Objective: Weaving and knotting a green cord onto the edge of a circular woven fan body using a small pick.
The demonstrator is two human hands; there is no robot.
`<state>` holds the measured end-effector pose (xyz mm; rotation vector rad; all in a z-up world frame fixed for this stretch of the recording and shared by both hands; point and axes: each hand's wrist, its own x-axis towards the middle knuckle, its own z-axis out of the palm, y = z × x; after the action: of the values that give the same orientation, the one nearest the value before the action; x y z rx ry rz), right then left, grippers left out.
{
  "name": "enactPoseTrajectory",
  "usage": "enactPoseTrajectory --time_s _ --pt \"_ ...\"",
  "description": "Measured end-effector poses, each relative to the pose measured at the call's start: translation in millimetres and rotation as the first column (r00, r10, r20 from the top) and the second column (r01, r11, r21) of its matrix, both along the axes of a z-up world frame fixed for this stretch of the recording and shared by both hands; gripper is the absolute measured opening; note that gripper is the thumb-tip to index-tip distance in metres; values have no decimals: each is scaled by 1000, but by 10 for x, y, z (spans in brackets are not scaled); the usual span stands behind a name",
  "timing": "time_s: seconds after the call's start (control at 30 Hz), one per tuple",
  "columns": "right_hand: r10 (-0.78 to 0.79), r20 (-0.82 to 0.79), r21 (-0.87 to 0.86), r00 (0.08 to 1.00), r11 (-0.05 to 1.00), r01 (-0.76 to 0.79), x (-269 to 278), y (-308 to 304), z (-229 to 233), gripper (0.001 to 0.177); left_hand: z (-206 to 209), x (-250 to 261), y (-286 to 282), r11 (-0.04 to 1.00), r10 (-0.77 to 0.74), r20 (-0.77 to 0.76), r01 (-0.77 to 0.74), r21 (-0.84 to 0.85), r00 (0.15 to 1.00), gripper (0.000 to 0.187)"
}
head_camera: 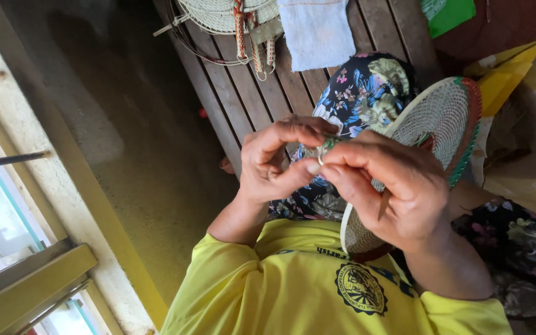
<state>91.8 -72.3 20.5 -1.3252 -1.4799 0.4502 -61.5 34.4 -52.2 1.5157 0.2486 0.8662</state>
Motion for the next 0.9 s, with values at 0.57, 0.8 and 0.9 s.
enactPoseTrajectory --time_s 0.57,0.8,0.9 --pt "-143 -436 4 889 987 161 136 -241 -723 38 -249 42 116 865 -65 197 154 -478 978 19" --pt "-83 -449 68 890 990 126 31 -215 -915 76 -313 24 89 805 -127 161 196 -559 979 27" --pt "-98 -287 -71 953 994 81 -35 -198 -541 25 -235 48 68 820 -124 182 204 -535 975 29"
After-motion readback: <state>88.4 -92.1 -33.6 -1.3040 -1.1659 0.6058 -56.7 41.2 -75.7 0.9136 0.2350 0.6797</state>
